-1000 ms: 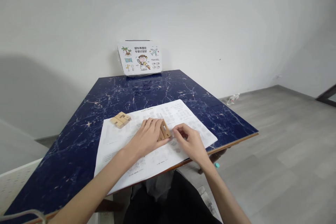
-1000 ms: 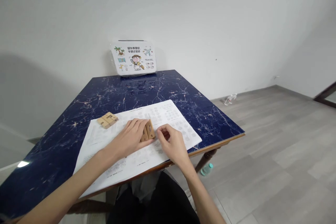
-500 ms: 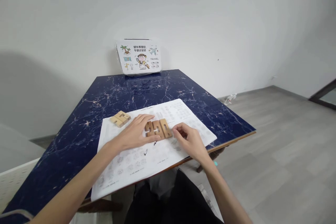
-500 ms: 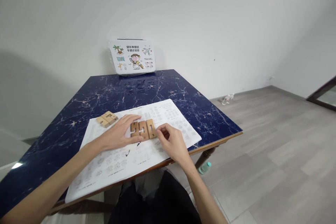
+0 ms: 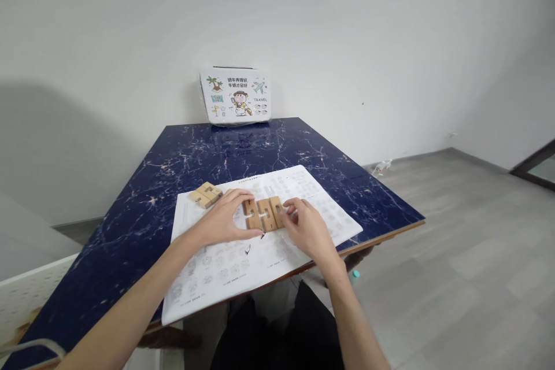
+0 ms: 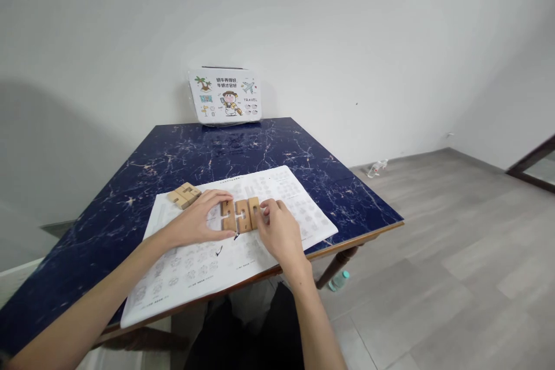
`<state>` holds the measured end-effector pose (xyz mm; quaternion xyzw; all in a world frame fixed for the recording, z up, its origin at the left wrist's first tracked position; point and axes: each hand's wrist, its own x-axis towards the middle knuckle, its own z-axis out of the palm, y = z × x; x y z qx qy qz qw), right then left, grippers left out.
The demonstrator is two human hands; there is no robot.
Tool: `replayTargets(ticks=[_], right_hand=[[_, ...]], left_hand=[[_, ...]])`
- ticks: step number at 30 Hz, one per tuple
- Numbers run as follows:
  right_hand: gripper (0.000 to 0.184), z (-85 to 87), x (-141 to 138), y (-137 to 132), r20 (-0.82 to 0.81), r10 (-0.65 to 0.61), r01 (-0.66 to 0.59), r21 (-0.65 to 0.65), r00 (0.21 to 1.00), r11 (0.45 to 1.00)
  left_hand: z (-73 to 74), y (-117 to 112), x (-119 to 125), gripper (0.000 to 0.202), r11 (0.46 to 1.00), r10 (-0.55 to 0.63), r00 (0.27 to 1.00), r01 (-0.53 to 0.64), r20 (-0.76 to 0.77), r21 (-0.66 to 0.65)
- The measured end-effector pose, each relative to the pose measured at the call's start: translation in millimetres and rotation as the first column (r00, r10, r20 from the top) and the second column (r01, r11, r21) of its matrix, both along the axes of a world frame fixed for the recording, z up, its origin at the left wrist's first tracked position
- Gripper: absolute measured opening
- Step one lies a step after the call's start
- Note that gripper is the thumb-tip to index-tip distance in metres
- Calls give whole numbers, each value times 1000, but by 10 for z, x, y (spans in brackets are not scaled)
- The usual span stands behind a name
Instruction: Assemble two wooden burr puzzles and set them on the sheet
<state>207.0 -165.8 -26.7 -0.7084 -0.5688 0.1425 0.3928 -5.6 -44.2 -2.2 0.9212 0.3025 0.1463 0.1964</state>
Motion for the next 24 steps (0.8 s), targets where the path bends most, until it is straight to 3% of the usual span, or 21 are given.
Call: replayTargets(ticks=[4, 12, 19, 24], right_hand=[[24, 8, -109, -1, 25, -62, 63, -58, 998, 996], [21, -73, -107, -48, 43, -46, 46, 11, 998, 999], [16, -17, -55, -36, 147, 39, -27, -77, 988, 997], [11, 12, -27, -18, 130, 17, -5, -91, 991, 996]], left_hand=[[13, -12, -13, 69, 1000, 10, 999, -9, 35, -21], [57, -37, -34, 91, 994, 57, 997, -52, 54, -93], [135, -42, -45, 66, 981, 55, 998, -53, 4, -189], [156, 8, -55, 60, 968, 59, 998, -55, 6, -244]])
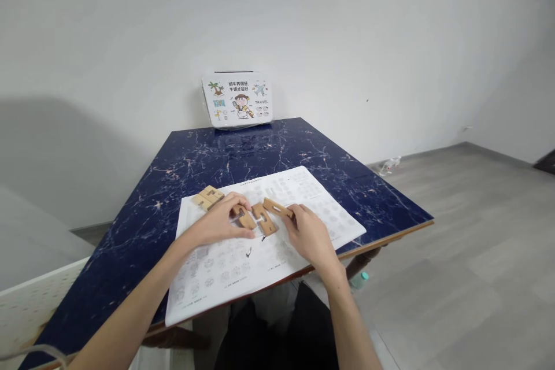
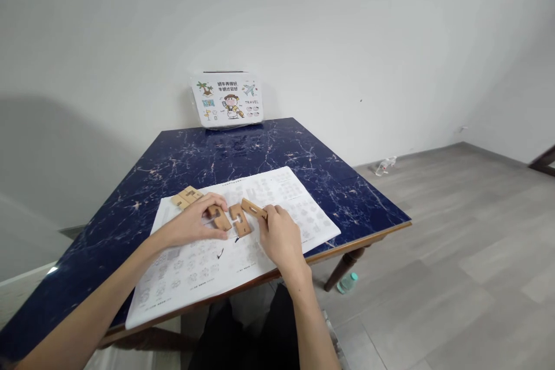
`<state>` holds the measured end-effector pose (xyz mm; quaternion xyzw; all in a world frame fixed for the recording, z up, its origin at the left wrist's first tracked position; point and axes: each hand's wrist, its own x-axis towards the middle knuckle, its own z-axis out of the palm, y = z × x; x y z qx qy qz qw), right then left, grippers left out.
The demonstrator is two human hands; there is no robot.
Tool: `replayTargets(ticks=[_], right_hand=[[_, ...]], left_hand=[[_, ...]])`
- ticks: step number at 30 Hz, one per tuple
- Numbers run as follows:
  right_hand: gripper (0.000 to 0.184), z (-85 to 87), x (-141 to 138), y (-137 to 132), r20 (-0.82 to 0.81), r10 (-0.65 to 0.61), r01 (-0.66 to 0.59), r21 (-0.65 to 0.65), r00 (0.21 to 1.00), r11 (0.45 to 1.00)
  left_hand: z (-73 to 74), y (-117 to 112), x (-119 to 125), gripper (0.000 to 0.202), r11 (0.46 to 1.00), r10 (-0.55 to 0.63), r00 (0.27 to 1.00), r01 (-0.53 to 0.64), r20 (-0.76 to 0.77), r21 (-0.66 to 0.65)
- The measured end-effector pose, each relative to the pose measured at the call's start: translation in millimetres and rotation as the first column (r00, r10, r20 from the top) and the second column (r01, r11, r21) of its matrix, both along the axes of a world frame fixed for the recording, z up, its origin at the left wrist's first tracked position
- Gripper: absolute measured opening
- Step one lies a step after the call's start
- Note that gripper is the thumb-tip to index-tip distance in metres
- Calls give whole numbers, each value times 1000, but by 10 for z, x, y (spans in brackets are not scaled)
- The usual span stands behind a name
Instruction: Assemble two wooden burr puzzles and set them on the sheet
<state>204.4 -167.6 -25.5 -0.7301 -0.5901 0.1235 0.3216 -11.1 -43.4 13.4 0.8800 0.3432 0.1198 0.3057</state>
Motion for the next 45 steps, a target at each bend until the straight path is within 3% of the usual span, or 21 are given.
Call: replayTargets(ticks=[6, 10, 12, 15, 18, 20, 25, 32, 45], right_hand=[[16, 5, 43, 29, -136, -47, 48, 5, 990, 999], [24, -14, 59, 52, -298, 4, 38, 133, 955, 990], [30, -9, 36, 64, -372, 54, 27, 207, 927, 978], [33, 16, -37, 78, -450, 111, 30, 295, 886, 955], [33, 41, -119, 80, -497, 158, 33, 354, 853, 935], [33, 47, -155, 79, -514, 187, 27, 381, 837, 924], [36, 16, -176, 86, -518, 211, 11, 393, 829, 920], [37, -53, -189, 101, -459, 171, 24, 390, 872, 921], [37, -39, -210, 72, -280, 102, 8, 364, 954, 931]], left_hand=[[86, 38, -10, 40, 994, 13, 1000, -11, 21, -113], [98, 69, -26, 42, 974, 22, 994, 1, 104, -225], [80, 74, -21, 46, 932, 41, 974, 44, 224, -360], [44, 58, 4, 47, 826, 111, 911, 139, 398, -546], [8, 37, 27, 45, 756, 161, 886, 172, 435, -631], [-19, 30, 37, 45, 745, 161, 886, 179, 434, -642], [-81, 23, 68, 44, 779, 150, 873, 186, 464, -599], [-140, -2, 116, 44, 790, 229, 838, 136, 494, -598], [-133, -37, 100, 46, 739, 249, 835, 164, 491, -654]])
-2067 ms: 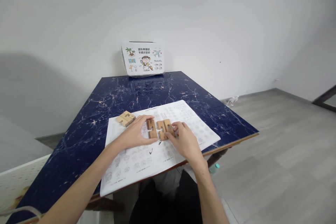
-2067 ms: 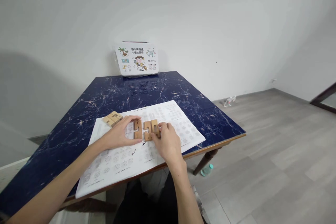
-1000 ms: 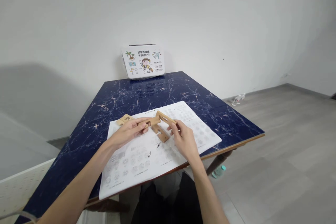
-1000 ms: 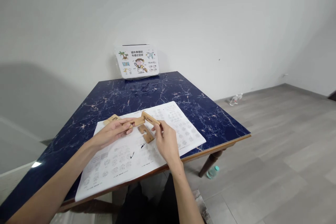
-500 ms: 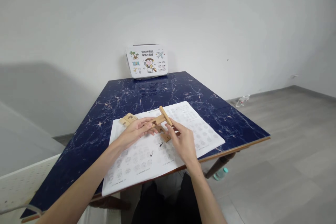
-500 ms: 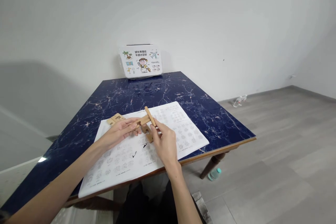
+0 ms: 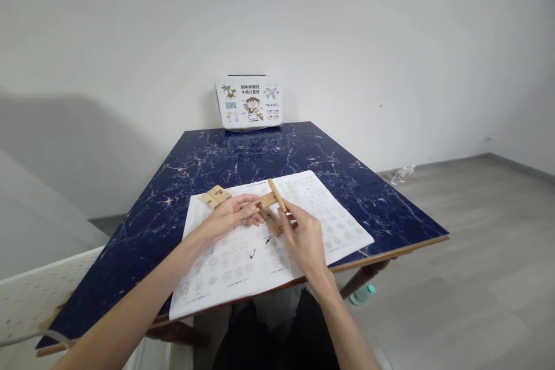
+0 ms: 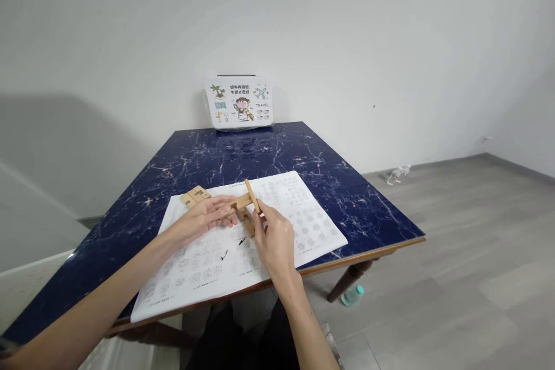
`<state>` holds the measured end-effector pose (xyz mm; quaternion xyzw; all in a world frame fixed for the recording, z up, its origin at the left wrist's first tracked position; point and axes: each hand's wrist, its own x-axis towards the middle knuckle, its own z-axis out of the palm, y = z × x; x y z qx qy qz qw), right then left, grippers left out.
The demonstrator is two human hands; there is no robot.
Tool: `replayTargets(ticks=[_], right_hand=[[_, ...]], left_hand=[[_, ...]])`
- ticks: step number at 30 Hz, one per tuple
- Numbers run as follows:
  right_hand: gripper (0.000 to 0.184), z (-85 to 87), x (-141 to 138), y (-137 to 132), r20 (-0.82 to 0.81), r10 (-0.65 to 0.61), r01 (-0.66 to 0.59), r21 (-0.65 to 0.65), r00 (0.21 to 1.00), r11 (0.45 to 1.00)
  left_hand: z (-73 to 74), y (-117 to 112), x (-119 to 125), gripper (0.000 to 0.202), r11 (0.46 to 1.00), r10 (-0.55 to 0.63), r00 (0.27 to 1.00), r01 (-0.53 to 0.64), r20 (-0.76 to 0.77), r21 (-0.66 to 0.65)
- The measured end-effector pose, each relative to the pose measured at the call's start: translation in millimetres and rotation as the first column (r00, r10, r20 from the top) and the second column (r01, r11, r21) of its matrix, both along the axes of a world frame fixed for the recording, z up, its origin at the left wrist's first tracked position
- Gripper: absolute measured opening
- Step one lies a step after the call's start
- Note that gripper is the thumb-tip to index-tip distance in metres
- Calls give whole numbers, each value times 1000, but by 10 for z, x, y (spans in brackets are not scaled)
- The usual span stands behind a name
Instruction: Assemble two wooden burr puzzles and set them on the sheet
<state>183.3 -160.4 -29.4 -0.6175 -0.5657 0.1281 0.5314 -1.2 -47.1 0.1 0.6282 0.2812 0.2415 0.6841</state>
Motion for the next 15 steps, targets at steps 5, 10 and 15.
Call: replayTargets(ticks=[5, 10, 15], right_hand=[[39, -53, -15, 16, 76, -56, 57, -3, 996, 998], [38, -90, -24, 18, 117, -72, 71, 14, 991, 997], [39, -74, -28, 5, 151, -82, 81, 14, 985, 997]], left_hand=[[11, -12, 5, 49, 1000, 9, 1000, -10, -5, -23], [29, -40, 21, 48, 999, 20, 1000, -18, 23, -50], [23, -40, 15, 44, 998, 24, 1000, -23, 19, -55]])
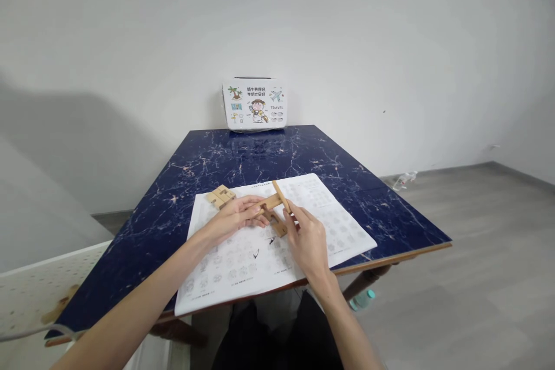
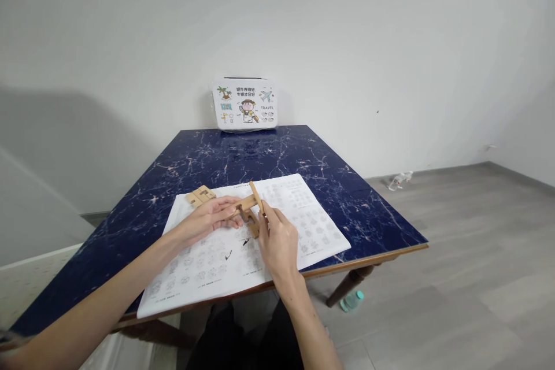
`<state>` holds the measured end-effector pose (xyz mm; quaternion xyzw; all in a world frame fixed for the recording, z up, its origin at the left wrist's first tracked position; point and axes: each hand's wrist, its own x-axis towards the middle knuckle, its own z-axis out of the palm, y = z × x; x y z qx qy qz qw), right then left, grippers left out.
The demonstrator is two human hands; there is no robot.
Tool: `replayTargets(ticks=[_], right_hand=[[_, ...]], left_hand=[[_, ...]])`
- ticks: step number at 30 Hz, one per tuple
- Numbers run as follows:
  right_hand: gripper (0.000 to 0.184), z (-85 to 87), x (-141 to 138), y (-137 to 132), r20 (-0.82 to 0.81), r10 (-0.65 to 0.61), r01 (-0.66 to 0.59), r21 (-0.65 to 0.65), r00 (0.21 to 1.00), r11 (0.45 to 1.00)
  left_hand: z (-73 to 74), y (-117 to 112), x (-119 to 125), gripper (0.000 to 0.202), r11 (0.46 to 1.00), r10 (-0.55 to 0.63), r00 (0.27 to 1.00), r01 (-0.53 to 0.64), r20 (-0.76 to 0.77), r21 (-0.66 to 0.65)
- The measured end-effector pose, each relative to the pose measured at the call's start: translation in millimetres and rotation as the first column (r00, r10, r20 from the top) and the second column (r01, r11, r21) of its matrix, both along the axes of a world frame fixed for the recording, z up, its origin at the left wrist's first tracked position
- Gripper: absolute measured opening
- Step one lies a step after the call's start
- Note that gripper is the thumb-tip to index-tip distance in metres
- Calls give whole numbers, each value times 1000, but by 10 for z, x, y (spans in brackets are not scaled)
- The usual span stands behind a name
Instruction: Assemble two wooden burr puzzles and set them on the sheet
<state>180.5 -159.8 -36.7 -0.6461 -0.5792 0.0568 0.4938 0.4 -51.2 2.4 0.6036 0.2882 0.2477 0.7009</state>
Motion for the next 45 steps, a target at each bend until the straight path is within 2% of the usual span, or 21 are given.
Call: replayTargets(ticks=[8, 15, 20, 27, 35, 41, 45], right_hand=[[38, -1, -18, 9, 44, -3, 2, 8, 999, 1000], [39, -12, -47, 9, 32, 14, -16, 59, 999, 998], [39, -10, -56, 8, 46, 18, -19, 28, 999, 999], [39, -14, -52, 4, 46, 28, -29, 31, 999, 999], [40, -57, -34, 7, 106, 9, -9, 6, 994, 1000], [36, -60, -47, 10, 142, -55, 55, 7, 988, 998], [35, -60, -44, 6, 136, -43, 43, 0, 990, 999]], left_hand=[[-59, 33, -38, 43, 1000, -15, 1000, 15, 5, -16], [-100, 17, 1, 38, 994, -29, 995, 39, 99, -101], [-116, 12, 10, 38, 998, -48, 994, 52, 102, -43], [-61, -25, -8, 35, 996, -85, 993, 85, 80, 0], [-61, -33, -4, 38, 997, -70, 997, 69, 28, 15], [-99, -54, 41, 37, 999, -29, 995, 28, 95, 17], [-124, -53, 48, 36, 999, -30, 993, 27, 111, 26]])
